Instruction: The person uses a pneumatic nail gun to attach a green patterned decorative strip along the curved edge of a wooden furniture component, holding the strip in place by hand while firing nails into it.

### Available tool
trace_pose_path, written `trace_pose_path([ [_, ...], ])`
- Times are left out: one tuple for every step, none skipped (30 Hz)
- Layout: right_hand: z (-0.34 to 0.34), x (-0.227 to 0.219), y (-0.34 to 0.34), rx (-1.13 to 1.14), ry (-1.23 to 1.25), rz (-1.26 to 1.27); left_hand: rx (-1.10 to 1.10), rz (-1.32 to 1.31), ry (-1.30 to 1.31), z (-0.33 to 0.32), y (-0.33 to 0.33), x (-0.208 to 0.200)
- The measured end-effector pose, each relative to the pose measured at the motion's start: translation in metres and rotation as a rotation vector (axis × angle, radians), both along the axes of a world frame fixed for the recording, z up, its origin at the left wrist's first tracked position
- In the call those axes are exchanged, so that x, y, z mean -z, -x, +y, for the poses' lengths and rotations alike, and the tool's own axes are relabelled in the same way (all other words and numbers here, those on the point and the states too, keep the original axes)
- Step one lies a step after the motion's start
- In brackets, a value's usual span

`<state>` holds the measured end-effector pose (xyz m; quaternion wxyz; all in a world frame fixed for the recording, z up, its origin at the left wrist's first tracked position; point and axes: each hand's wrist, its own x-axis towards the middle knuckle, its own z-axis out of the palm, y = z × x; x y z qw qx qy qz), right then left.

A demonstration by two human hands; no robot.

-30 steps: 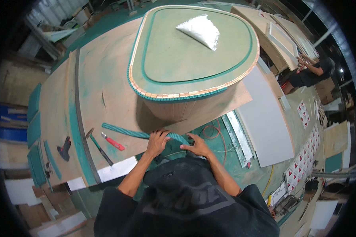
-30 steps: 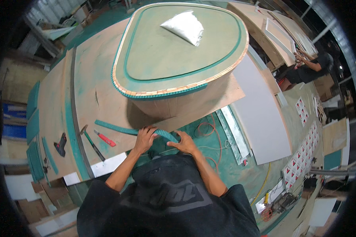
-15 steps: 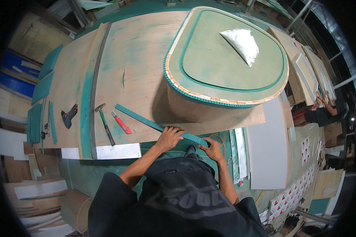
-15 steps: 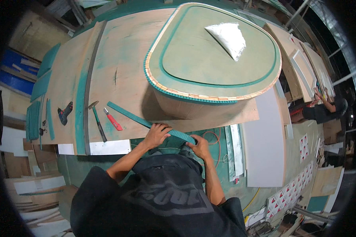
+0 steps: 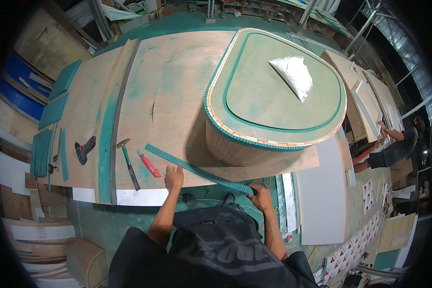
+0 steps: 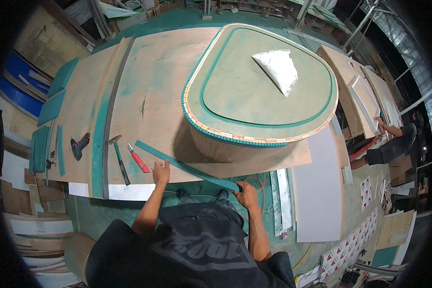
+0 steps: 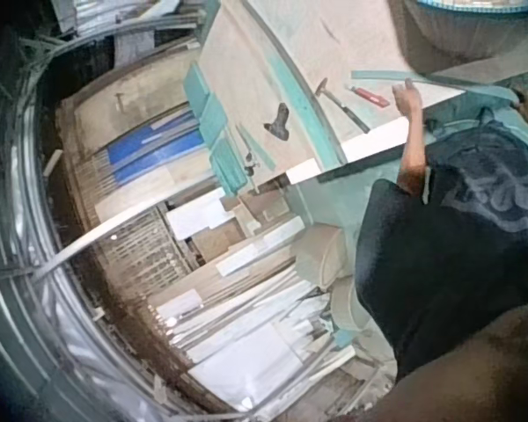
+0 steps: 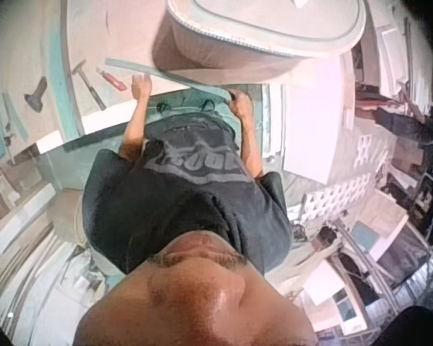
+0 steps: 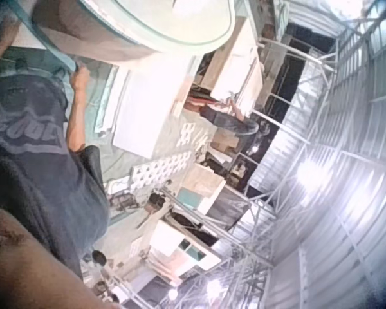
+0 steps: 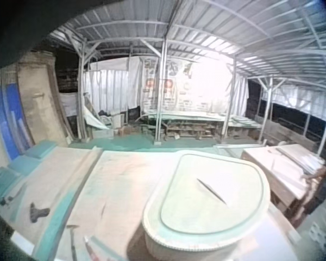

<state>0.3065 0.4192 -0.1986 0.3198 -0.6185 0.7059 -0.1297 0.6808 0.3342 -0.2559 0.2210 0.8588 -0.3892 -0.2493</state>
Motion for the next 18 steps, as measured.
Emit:
trace_pose_path([
  [-0.001, 0.001, 0.001, -0.012, 0.012, 0.000, -0.024, -0.010, -0.082, -0.011, -0.005, -0.013],
  [0.000, 0.001, 0.004, -0.024, 0.025, 0.001, -0.033, -0.036, -0.109, -0.022, -0.004, -0.022],
  [0.000, 0.002, 0.003, -0.041, 0.038, -0.004, -0.046, -0.066, -0.136, -0.032, -0.004, -0.032],
  [0.000, 0.000, 0.003, -0.049, 0.038, -0.002, -0.057, -0.093, -0.161, -0.041, -0.003, -0.038],
  [0.000, -0.001, 0.002, -0.056, 0.037, 0.000, -0.059, -0.107, -0.180, -0.049, -0.005, -0.043],
  [0.000, -0.005, 0.002, -0.059, 0.035, 0.006, -0.057, -0.118, -0.200, -0.056, -0.004, -0.045],
  [0.000, -0.008, 0.000, -0.075, 0.014, 0.013, -0.054, -0.130, -0.220, -0.061, -0.004, -0.047],
  [-0.002, -0.013, -0.003, -0.092, -0.003, 0.020, -0.079, -0.130, -0.219, -0.065, -0.006, -0.041],
  [-0.004, -0.019, -0.006, -0.106, -0.021, 0.028, -0.101, -0.131, -0.218, -0.067, -0.010, -0.031],
  [-0.004, -0.023, -0.007, -0.100, -0.030, 0.007, -0.111, -0.133, -0.217, -0.071, -0.009, -0.028],
  [-0.004, -0.027, -0.007, -0.092, -0.040, -0.015, -0.141, -0.121, -0.200, -0.071, -0.008, -0.025],
  [-0.001, -0.030, -0.006, -0.075, -0.051, -0.042, -0.161, -0.114, -0.185, -0.068, -0.004, -0.027],
  [0.000, -0.035, -0.007, -0.065, -0.051, -0.073, -0.188, -0.107, -0.170, -0.065, -0.004, -0.027],
  [0.002, -0.040, -0.006, -0.054, -0.050, -0.104, -0.224, -0.101, -0.111, -0.065, -0.001, -0.024],
  [0.005, -0.047, -0.004, -0.043, -0.050, -0.133, -0.259, -0.091, -0.053, -0.063, 0.003, -0.018],
  [0.011, -0.050, -0.002, -0.038, -0.034, -0.159, -0.291, -0.080, 0.000, -0.061, 0.007, -0.013],
  [0.017, -0.054, 0.002, -0.030, -0.018, -0.184, -0.322, 0.006, 0.092, -0.060, 0.012, -0.008],
  [0.020, -0.061, 0.004, -0.031, 0.006, -0.208, -0.341, 0.077, 0.144, -0.060, 0.002, 0.014],
])
